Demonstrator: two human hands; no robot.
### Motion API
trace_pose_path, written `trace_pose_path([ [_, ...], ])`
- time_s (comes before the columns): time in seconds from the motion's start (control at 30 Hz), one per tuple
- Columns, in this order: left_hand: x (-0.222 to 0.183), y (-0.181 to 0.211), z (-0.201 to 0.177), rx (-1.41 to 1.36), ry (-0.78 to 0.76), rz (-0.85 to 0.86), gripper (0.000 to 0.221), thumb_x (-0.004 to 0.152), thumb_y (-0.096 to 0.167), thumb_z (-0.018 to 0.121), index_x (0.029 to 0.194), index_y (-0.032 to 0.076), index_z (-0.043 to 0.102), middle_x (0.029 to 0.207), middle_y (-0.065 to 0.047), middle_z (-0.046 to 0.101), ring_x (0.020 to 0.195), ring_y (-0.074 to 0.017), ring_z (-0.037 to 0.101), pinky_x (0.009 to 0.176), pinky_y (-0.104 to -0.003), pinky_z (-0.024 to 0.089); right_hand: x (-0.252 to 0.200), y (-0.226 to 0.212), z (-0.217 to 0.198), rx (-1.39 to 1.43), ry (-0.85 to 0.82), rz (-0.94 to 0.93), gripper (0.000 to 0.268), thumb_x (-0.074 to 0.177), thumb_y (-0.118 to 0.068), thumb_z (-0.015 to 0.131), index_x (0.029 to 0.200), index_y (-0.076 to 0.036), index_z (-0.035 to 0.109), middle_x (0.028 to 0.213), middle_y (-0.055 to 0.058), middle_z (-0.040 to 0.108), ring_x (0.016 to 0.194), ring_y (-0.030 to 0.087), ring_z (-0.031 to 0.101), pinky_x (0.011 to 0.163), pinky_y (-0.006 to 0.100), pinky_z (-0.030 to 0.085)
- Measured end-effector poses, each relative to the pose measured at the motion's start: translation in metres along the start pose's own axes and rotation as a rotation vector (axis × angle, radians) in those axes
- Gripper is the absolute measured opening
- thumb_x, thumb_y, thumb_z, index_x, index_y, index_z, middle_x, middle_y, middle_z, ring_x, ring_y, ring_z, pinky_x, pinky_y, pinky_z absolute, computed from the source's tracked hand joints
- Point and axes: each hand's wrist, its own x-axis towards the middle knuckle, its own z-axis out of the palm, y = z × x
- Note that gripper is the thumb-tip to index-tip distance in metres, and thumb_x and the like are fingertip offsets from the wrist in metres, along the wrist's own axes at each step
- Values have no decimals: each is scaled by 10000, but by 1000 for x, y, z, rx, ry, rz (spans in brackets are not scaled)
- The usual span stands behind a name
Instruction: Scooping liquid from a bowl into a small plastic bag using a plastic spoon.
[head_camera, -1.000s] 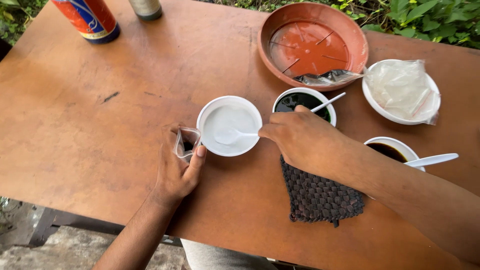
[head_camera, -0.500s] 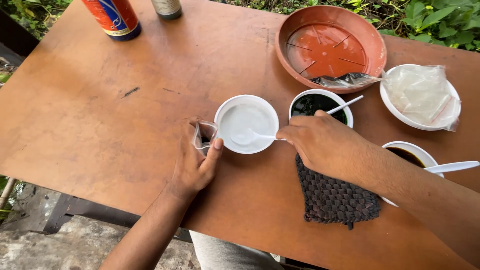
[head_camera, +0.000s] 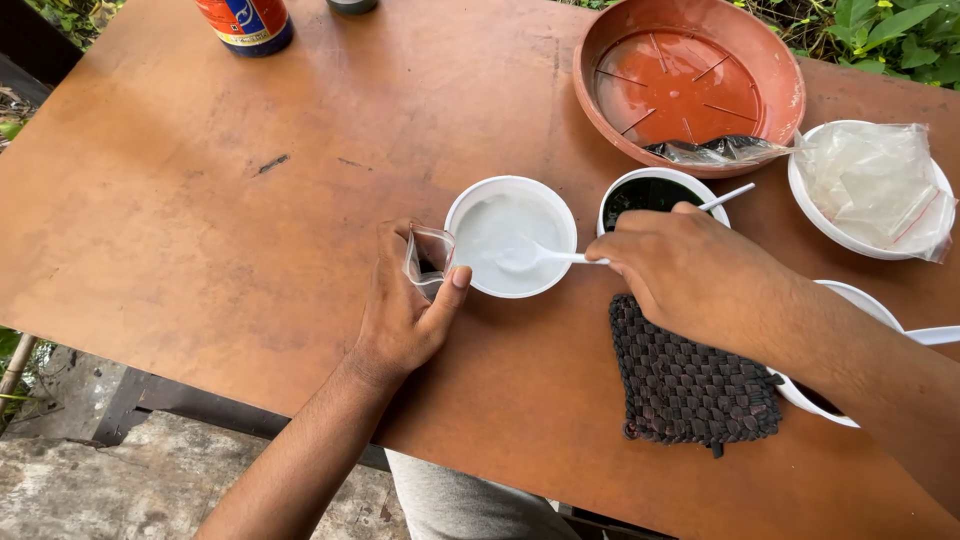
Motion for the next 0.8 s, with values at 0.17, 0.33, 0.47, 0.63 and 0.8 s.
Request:
trace_pose_path([
  [0.17,-2,-5,1,24,12,-3,466,973,379,684,1116,33,408,839,-149,555,754,-314,638,710,-431,540,10,-6,19,51,53,-79,213,1026,-153,505,1077,-172,711,802,35,679,719,229,717,718,355,500],
  [0.33,0,-6,1,25,23,19,456,987,383,662,1112,25,410,848,-154,549,746,-317,634,700,-435,541,17,0,25,19,115,-110,185,1027,-116,503,1088,-134,677,774,47,648,697,211,701,715,335,506],
  [0.47,0,-4,1,-32,38,35,416,1013,354,616,1139,19,405,864,-139,526,757,-271,608,707,-420,535,1,-8,14,-9,53,-64,212,1026,-126,504,1098,-145,703,788,27,664,687,185,703,708,314,505],
  [0.63,3,1,0,-46,50,36,393,1023,348,595,1128,16,412,868,-125,539,756,-251,609,696,-407,535,-8,-17,18,-44,97,-150,162,1020,-132,530,1050,-135,689,786,23,655,698,202,718,683,318,510],
  [0.8,1,-3,-1,-80,40,27,400,1016,321,621,1144,2,418,890,-148,534,798,-270,616,738,-417,535,17,-14,20,13,90,-97,197,1013,-87,520,1063,-116,708,757,19,644,676,184,697,688,313,506],
])
